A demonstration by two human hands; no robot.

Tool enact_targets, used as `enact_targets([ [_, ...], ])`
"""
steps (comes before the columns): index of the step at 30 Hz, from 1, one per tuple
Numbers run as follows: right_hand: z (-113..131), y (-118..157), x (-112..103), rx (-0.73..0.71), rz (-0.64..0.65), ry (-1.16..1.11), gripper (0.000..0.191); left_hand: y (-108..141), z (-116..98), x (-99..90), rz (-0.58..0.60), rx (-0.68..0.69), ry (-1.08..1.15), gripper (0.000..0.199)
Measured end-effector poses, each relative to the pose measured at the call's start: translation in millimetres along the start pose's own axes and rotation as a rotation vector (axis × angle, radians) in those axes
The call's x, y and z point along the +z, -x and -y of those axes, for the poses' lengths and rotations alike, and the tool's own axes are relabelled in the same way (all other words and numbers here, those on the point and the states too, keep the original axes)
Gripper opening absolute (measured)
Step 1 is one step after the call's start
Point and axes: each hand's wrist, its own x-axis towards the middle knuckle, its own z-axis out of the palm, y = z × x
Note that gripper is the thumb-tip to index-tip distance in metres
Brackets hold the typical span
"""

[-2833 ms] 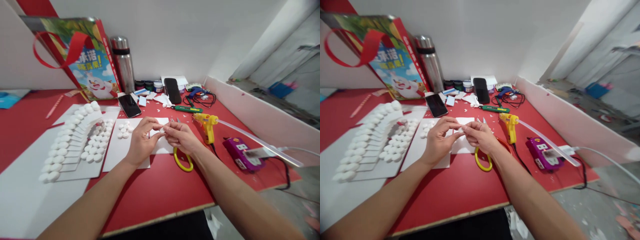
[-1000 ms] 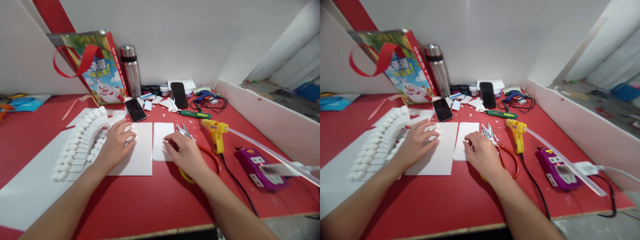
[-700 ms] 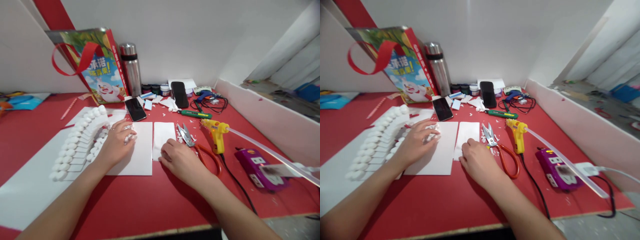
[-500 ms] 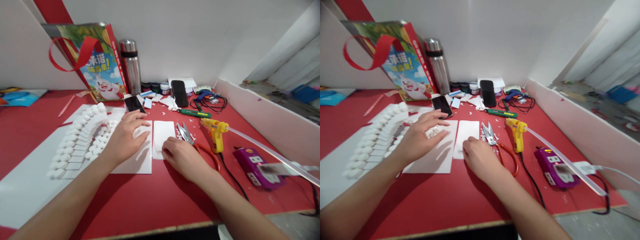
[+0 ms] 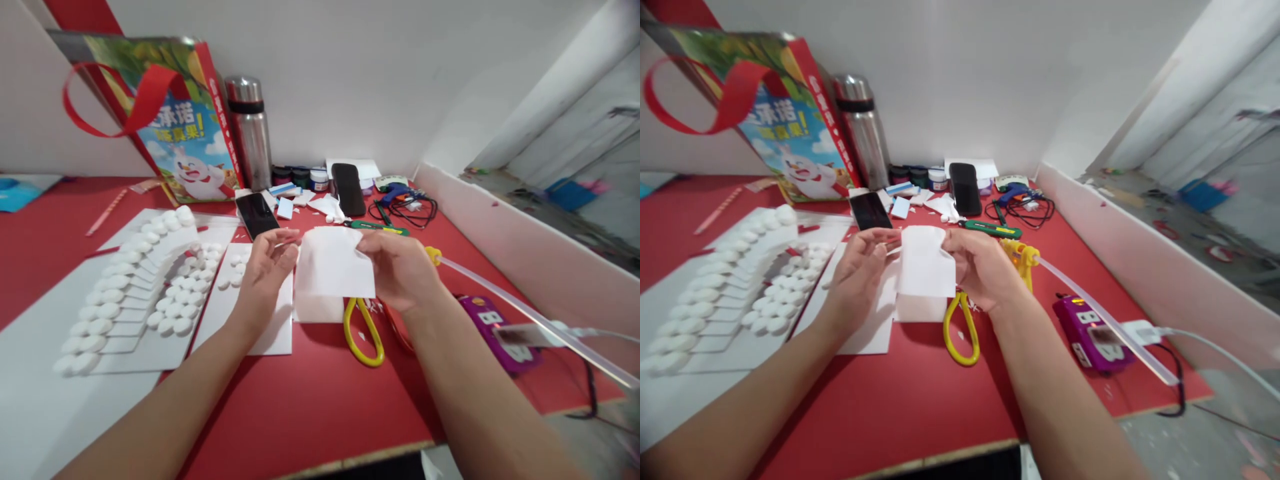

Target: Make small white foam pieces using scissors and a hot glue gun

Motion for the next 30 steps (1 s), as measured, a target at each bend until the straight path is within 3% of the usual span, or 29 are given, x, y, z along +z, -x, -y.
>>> enact_targets([
  [3, -8, -3, 0, 0.043, -0.004, -0.078, 0.015, 1, -5, 1.9, 0.03, -0.199, 0.117, 0.051],
  [5, -14, -4, -2, 0.031, -0.026, -0.141, 0.011, 1, -8, 1.8, 0.035, -0.247, 0.155, 0.056],
  [8, -23, -8, -6, -0.033, -0.086, -0.136, 0.012, -1, -10, -1.1, 0.072, -0.298, 0.207, 0.053],
  [13, -33, -11, -7, -0.142, -0.246, 0.093, 0.021, -4, -12, -4.2, 0.13, -0.452, 0.312, 0.049],
  [15, -34, -6, -5, -0.337, -0.303, 0.211, 0.024, -4, -13, -3.0, 0.125, -0.526, 0.329, 0.044],
  [16, -33, -3, -4, -0.503, -0.31, 0.319, 0.029, -3, -13, -2.3, 0.112, -0.546, 0.331, 0.043],
  [18, -31, 6, -1, -0.782, -0.231, 0.543, 0.04, -2, -12, -1.8, 0.094, -0.548, 0.328, 0.041],
  [21, -30, 13, 4, -0.911, -0.136, 0.716, 0.048, -3, -9, -5.0, 0.088, -0.48, 0.3, 0.047],
  [23, -32, 11, 4, -0.862, -0.179, 0.713, 0.052, -4, -9, -9.6, 0.11, -0.404, 0.237, 0.049],
  [26, -34, 4, 0, -0.649, -0.218, 0.506, 0.057, -6, -13, -17.0, 0.229, -0.312, 0.068, 0.05],
  [28, -33, 1, -4, -0.462, -0.151, 0.426, 0.061, -7, -15, -20.4, 0.357, -0.31, -0.032, 0.058],
  [30, -32, 0, -7, -0.279, -0.028, 0.455, 0.05, -9, -16, -22.0, 0.404, -0.312, -0.043, 0.064],
])
